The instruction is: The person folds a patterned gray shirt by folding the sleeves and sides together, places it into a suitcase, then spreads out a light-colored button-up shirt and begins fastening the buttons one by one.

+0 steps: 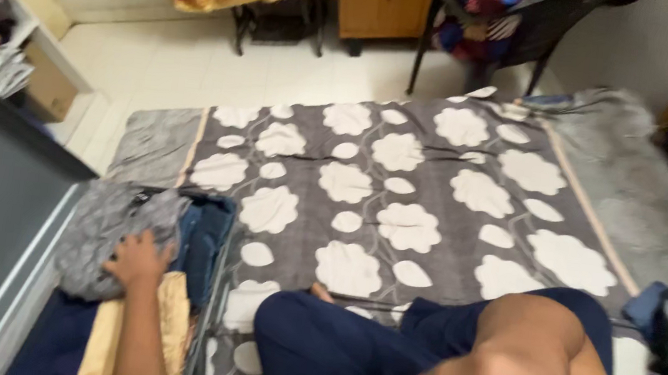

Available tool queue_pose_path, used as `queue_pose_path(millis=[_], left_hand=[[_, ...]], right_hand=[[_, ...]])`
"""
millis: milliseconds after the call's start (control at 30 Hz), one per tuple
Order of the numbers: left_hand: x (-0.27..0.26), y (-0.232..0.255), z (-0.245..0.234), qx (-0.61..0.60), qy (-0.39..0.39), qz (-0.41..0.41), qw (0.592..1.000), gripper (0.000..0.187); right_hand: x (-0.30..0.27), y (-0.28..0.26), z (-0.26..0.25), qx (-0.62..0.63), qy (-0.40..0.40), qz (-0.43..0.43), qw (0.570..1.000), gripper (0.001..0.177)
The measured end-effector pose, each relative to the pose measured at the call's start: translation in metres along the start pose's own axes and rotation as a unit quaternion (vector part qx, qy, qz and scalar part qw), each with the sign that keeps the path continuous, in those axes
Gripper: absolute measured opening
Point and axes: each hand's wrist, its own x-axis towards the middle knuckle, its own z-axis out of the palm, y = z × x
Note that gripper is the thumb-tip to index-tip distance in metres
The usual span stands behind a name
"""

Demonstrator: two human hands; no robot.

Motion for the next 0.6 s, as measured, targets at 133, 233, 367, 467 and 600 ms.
queue_pose_path(millis=[133,233,367,467,600], left_hand=[[0.016,-0.008,0.001,0.033,0.033,-0.061,0.997,0.065],[0.027,-0.004,-0.003,0.05,0.047,-0.055,0.996,0.046],[0.009,0.007,0.009,0.071,0.114,-0.005,0.991,0.018],[-0.006,0.003,0.012,0.061,0.057,0.014,0.996,0.026],[-0.04,-0.005,0.008,-0.031,0.111,0.042,0.993,0.041]], right_hand=[[-0.039,-0.04,0.023,-0.229,0.077,-0.074,0.968,0.032],[-0.052,-0.051,0.038,-0.355,0.114,-0.062,0.926,0.029],[-0.041,-0.054,0.024,-0.469,0.08,-0.03,0.879,0.026],[-0.033,-0.057,0.026,-0.535,0.082,-0.021,0.84,0.025],[-0.024,-0.066,0.033,-0.592,0.065,-0.012,0.804,0.024]])
